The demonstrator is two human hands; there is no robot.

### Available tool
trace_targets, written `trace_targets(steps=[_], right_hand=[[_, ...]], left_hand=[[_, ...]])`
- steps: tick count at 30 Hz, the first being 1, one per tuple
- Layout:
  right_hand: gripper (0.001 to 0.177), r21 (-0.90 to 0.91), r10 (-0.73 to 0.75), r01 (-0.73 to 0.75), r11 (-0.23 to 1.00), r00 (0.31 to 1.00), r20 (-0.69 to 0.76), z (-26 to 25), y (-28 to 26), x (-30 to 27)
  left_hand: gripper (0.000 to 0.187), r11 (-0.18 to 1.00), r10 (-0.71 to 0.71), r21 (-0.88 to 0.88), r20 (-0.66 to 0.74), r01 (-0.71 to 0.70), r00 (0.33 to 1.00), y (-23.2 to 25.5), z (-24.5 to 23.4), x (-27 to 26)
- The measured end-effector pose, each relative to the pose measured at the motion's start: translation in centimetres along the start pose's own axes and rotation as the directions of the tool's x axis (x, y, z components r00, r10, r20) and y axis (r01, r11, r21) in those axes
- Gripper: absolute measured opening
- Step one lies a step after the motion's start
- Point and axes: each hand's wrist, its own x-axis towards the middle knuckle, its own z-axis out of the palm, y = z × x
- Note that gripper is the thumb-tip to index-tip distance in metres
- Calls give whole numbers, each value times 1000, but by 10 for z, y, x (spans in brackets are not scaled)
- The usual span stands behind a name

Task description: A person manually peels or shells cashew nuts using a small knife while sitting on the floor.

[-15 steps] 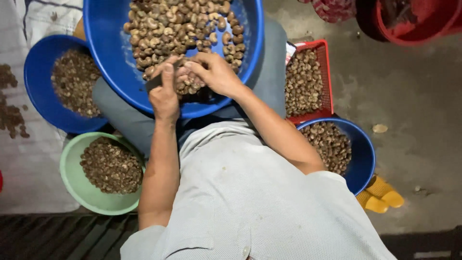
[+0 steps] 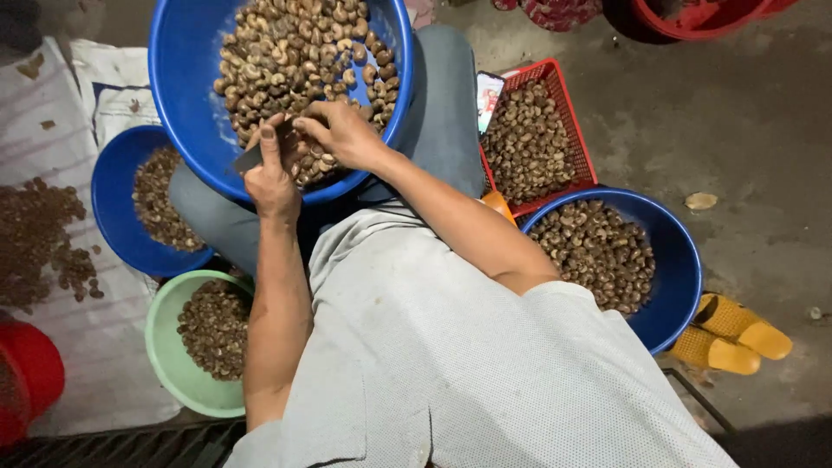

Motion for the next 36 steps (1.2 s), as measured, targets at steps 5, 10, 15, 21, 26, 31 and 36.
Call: trace_targets(steps=[5,10,15,21,26,31,36], right_hand=[[27,5,-42,42,999,999,29,-4,2,1],[25,-34,-57,58,998,998,32,-4,-4,-2],[21,-110,-95,93,990,995,-14,1,18,5],[21,-184,15,-23,983,999,-45,4,9,9],[18,-67,-12,8,998,997,-72,0,8,5],[28,-125,-63,53,991,995,-76,2,20,7],[32,-154,-34,26,988,998,-52,2,21,7]], left_hand=[[41,1000,-9,-10,-5,9,1000,-9,-6,0],[44,998,-31,-63,-67,27,997,-18,-7,4],[39,999,29,38,1,-29,1000,2,2,-5],[54,983,-181,25,-5,181,983,25,5,-7],[49,981,-181,-65,6,181,984,9,0,-3],[51,978,-168,-122,3,167,986,2,-2,-1],[48,988,-143,-49,101,149,985,9,-3,-6]])
